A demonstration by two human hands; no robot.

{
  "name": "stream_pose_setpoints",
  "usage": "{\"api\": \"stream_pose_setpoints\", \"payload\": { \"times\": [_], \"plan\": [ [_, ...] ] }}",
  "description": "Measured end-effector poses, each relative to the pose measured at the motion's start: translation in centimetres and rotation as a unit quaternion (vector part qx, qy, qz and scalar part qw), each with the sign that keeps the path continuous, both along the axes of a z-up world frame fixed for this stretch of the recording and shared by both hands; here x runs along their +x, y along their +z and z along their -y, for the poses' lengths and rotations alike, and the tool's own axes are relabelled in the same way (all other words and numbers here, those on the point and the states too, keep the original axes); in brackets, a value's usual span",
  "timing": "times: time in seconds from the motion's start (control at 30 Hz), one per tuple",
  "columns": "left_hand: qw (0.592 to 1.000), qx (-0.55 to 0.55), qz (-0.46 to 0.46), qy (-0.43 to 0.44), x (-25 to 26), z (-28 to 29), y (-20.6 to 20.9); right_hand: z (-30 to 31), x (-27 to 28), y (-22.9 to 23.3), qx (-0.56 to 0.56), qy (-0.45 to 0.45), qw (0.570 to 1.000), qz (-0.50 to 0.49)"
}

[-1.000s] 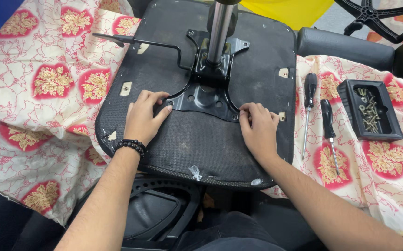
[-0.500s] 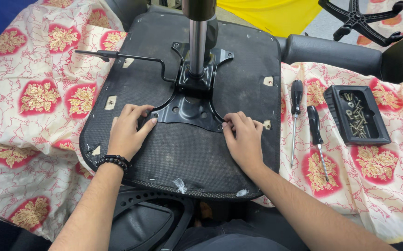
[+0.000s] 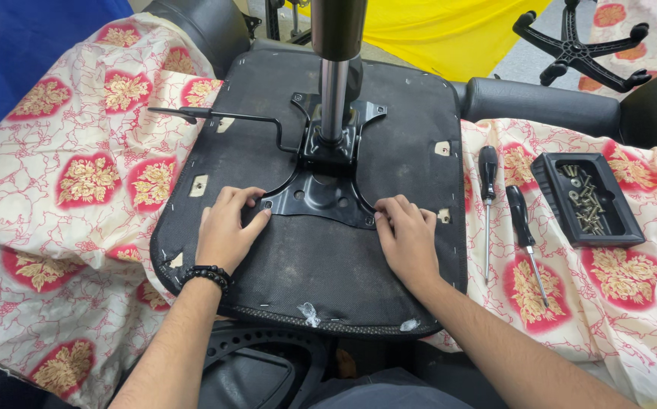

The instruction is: The person attaches a gas lift cylinder to the underside of an office chair seat. They align the metal mounting plate, then use a screwdriver to tighten four screws into the plate, securing the cylinder to the seat.

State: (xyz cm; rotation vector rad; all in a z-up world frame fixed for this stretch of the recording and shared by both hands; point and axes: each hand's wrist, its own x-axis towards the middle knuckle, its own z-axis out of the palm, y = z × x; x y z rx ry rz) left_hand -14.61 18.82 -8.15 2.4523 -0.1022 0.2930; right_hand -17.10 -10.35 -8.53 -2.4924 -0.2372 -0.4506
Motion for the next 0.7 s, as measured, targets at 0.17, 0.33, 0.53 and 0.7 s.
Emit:
{"api": "stream_pose_setpoints", "payload": {
  "times": [0.17, 0.33, 0.53, 0.7],
  "plan": [
    [1.0, -0.002, 0.013, -0.003, 0.06, -0.19, -0.27, -0.05, -0.04, 0.09, -0.001, 0.004, 1.0, 0.012],
    [1.0, -0.003, 0.015, -0.006, 0.04, -0.36, -0.49, 0.01, -0.04, 0.02, 0.011, 0.01, 1.0, 0.013],
    [1.0, 0.003, 0.012, -0.01, 0.03, -0.34, -0.55, 0.06, -0.11, -0.25, -0.018, 0.021, 0.999, 0.041],
    [1.0, 0.006, 0.004, -0.011, -0.01, -0.33, -0.5, 0.1, -0.1, -0.43, -0.023, 0.023, 0.998, 0.046]
  ]
}}
